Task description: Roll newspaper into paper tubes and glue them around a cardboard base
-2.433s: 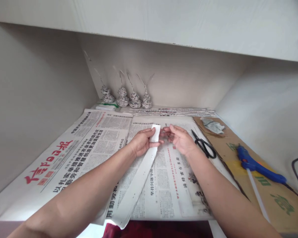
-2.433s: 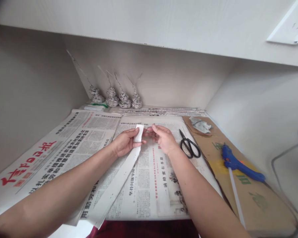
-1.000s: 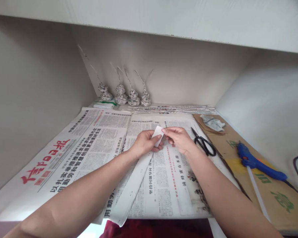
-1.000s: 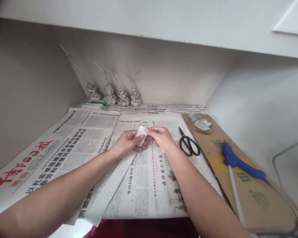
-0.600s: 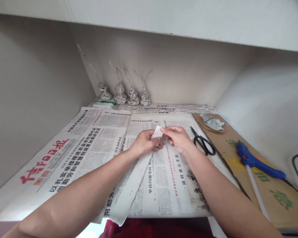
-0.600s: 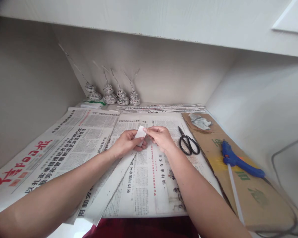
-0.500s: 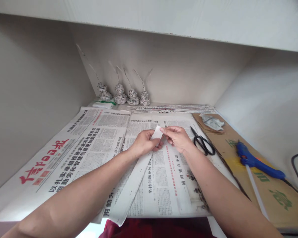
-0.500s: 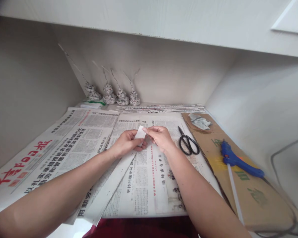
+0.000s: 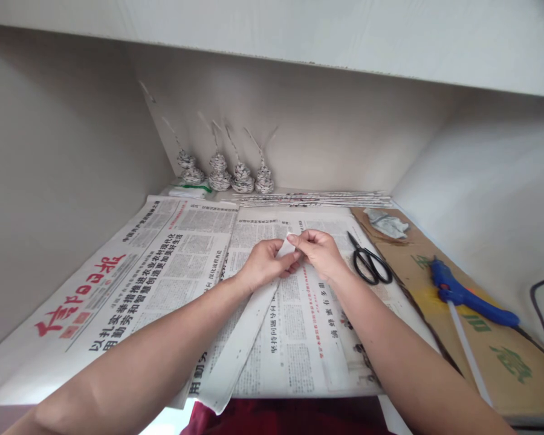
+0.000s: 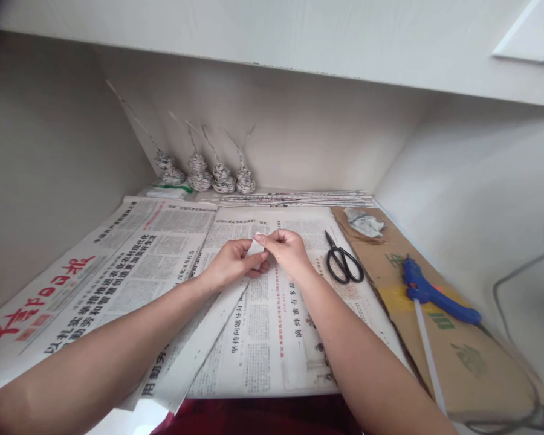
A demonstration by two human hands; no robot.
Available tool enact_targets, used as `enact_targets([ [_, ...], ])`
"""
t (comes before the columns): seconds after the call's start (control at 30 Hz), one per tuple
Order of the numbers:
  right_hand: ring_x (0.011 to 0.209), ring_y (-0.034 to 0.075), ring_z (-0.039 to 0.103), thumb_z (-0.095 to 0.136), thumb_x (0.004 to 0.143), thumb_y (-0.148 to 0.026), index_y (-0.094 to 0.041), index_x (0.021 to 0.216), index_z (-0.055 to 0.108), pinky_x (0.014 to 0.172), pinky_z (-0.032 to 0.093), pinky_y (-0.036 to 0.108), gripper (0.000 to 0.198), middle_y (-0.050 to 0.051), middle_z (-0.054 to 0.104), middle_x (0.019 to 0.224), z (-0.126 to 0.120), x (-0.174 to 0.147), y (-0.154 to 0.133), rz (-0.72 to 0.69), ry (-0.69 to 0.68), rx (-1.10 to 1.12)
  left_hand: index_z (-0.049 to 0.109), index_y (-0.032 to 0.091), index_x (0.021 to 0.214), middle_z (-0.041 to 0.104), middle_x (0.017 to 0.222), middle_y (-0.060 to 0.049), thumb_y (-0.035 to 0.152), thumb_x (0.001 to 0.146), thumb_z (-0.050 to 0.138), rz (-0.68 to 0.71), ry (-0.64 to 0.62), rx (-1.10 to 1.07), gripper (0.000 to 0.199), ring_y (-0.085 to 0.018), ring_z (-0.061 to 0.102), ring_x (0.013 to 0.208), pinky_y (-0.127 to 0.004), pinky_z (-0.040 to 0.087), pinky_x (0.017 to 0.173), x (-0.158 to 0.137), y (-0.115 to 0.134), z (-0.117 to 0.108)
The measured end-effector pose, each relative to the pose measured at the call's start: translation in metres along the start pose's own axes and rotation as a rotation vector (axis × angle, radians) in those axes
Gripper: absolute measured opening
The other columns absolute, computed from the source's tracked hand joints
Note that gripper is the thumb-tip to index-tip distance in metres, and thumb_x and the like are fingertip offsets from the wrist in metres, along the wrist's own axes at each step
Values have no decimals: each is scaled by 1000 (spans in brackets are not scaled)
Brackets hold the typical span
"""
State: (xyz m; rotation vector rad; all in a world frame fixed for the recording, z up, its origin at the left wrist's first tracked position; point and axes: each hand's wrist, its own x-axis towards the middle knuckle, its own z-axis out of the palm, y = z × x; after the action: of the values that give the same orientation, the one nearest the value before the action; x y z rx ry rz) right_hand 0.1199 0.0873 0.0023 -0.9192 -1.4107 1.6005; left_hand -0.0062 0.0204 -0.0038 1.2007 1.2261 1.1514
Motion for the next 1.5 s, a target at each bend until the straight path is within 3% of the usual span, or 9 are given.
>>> enact_targets([
  [0.13, 34, 9, 48, 74, 63, -43, -18, 61, 53, 34, 38, 21, 33, -5, 54, 46, -1, 0, 0, -34, -52, -35, 61, 11, 83, 66, 77, -9, 40, 78, 60, -40, 3, -57, 29, -17, 65, 70, -28, 54, 62, 0, 2, -1],
  [0.3, 46, 9, 54, 71, 69, -40, -14, 76, 66, 45, 44, 22, 28, -1, 61, 58, -5, -2, -5, 20, -227, -114, 63, 12, 86, 66, 78, -9, 40, 80, 59, -10, -18, -110, 29, -15, 64, 71, -29, 54, 65, 3, -1, -4],
  [0.5, 43, 9, 51, 76, 60, -38, -14, 66, 66, 40, 39, 22, 27, -1, 60, 55, -2, -3, -7, 20, -104, -70, 64, 11, 84, 66, 80, -9, 40, 80, 59, -1, -60, -110, 30, -15, 64, 73, -29, 54, 66, 3, -2, -4],
  [0.73, 37, 9, 51, 79, 58, -35, -15, 62, 63, 35, 39, 21, 26, -4, 55, 47, -2, -2, -4, 67, -67, -43, 65, 11, 84, 68, 80, -9, 34, 71, 70, -54, -52, -108, 27, -15, 65, 75, -27, 53, 68, 2, -1, -2],
  [1.0, 33, 11, 49, 77, 62, -35, -17, 61, 56, 32, 36, 22, 28, -4, 56, 45, 0, -5, -2, 66, -100, 1, 65, 9, 84, 68, 81, -11, 33, 77, 63, -128, -75, -174, 25, -17, 66, 73, -30, 54, 66, 1, 0, -1],
  [1.17, 39, 10, 52, 73, 67, -38, -15, 85, 66, 38, 39, 21, 30, -3, 58, 51, -3, -7, -9, 80, -252, -38, 65, 9, 85, 68, 84, -12, 34, 78, 62, -99, -110, -220, 26, -17, 65, 76, -30, 54, 68, 2, -3, -2],
  [1.33, 34, 10, 50, 73, 67, -39, -14, 66, 61, 33, 37, 22, 28, -3, 55, 46, -4, -5, -6, 57, -229, -40, 64, 9, 88, 68, 84, -12, 36, 75, 66, -116, -124, -198, 30, -16, 66, 75, -28, 53, 69, 0, -3, -1],
  [1.5, 32, 13, 51, 74, 65, -41, -17, 63, 56, 29, 34, 22, 30, -3, 54, 42, -4, -5, -4, 106, -244, 6, 64, 8, 88, 67, 79, -11, 37, 76, 65, -165, -137, -157, 31, -16, 66, 72, -29, 54, 64, -2, 2, 1],
])
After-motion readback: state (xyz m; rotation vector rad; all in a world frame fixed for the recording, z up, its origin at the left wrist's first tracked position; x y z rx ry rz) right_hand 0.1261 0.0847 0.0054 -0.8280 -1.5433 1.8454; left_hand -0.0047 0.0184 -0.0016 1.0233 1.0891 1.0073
